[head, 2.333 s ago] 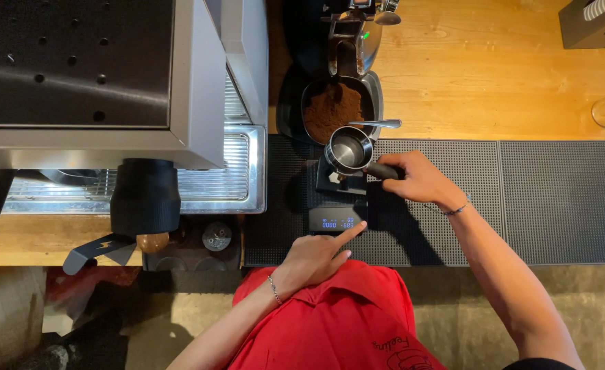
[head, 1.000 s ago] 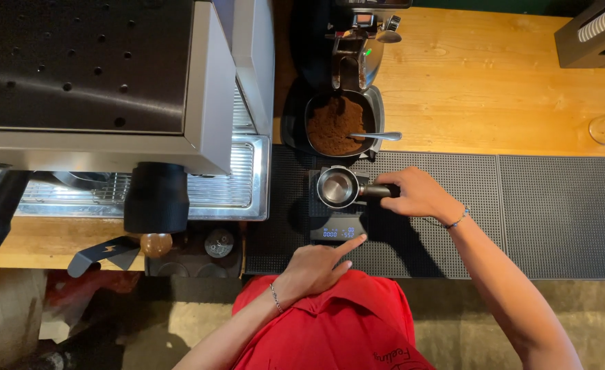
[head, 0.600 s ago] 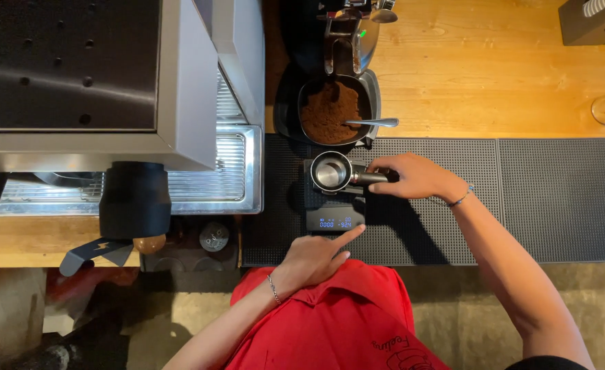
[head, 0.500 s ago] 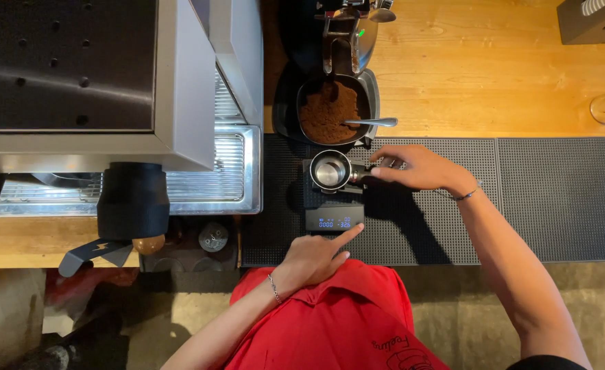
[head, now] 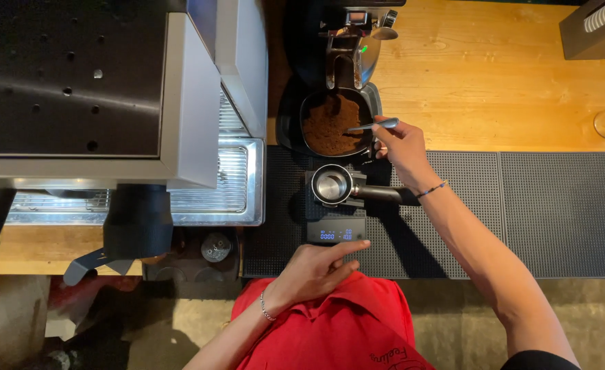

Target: The person scoops ground coffee into a portafilter basket, levels it, and tamps it using a tamper. They wipe the portafilter rim with a cloth and repeat the process for a second dose.

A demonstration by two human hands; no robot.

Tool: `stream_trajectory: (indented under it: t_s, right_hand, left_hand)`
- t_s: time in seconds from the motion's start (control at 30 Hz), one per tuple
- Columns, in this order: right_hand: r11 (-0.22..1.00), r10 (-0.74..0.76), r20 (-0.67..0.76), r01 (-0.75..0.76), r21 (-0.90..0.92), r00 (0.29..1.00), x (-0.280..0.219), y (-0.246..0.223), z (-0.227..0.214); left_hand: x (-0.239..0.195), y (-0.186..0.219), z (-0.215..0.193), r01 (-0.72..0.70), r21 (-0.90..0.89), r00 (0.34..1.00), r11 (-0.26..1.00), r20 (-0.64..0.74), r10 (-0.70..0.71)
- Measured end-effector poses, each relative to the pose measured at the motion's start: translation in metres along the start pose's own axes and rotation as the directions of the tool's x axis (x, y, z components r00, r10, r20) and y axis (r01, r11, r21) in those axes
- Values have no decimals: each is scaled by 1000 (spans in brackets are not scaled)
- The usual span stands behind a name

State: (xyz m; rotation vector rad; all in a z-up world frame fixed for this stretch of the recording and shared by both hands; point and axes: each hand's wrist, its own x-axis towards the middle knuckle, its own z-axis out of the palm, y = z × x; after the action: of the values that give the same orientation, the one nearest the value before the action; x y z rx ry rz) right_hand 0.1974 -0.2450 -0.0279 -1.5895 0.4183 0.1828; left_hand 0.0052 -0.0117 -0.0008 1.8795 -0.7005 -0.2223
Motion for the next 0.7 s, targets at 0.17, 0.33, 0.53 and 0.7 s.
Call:
stream_trajectory:
  t_s: [0.17, 0.33, 0.53, 0.7]
  right_hand:
    - [879, -382, 58, 382, -285, 922, -14, -7, 7]
    - [599, -688, 171, 685, -414, 705, -22, -17, -10]
    - [422, -829, 115, 746, -515, 548, 1, -22, -19]
    - [829, -492, -5, 467, -306, 871, 36, 15, -14]
  left_hand:
    - [17, -15, -9, -91, -31, 928, 995, -366, 73]
    - [57, -9, -45, -17, -139, 785, 990, -615, -73]
    - [112, -7, -81, 254, -243, 811, 936, -474, -343]
    - [136, -17, -84, 452, -450, 743, 770, -287, -604]
